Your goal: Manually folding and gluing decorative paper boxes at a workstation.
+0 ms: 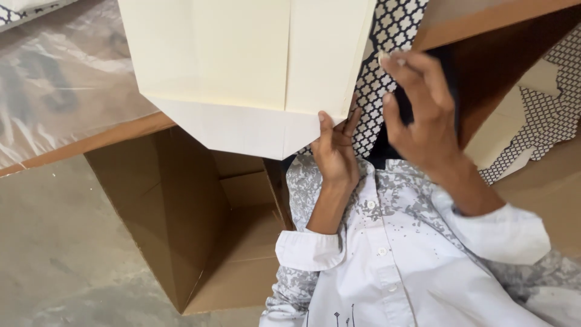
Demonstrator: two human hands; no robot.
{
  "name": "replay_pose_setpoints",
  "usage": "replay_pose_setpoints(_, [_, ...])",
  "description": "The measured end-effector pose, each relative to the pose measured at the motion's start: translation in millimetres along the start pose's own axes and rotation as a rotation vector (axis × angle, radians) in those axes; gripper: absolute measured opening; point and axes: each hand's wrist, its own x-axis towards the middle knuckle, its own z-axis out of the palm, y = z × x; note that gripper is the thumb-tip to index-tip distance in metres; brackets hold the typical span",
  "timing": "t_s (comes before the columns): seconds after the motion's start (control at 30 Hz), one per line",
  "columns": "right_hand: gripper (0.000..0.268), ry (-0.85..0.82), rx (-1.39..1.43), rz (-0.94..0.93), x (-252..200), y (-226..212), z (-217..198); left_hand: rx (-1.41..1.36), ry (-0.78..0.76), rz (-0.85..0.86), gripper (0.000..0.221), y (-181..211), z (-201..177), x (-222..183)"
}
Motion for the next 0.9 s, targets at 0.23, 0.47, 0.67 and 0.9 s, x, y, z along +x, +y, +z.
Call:
replay_pose_setpoints(0.23, [0.056,0.05,-0.32,-0.349,78,30,-16,0.001,-0.018,0.033,0.052,4,6,-2])
replay_pose_setpoints(0.47, [0.064,-0.036,-0.414,-0.373,86,47,-7,-0.013,-0.009,0.035,0.049,6,5,-4])
replay_pose_setpoints(0.67, [0.062,-0.107,-0.356,-0.432,21,50,18,-0.073,-0.021,0.011,0.047,3,0,-4])
replay_pose_setpoints(0.9, [0.063,-0.151,-0.249,-0.531,14,57,14,-0.042,-0.019,-0.009,0.052,7,2,-7])
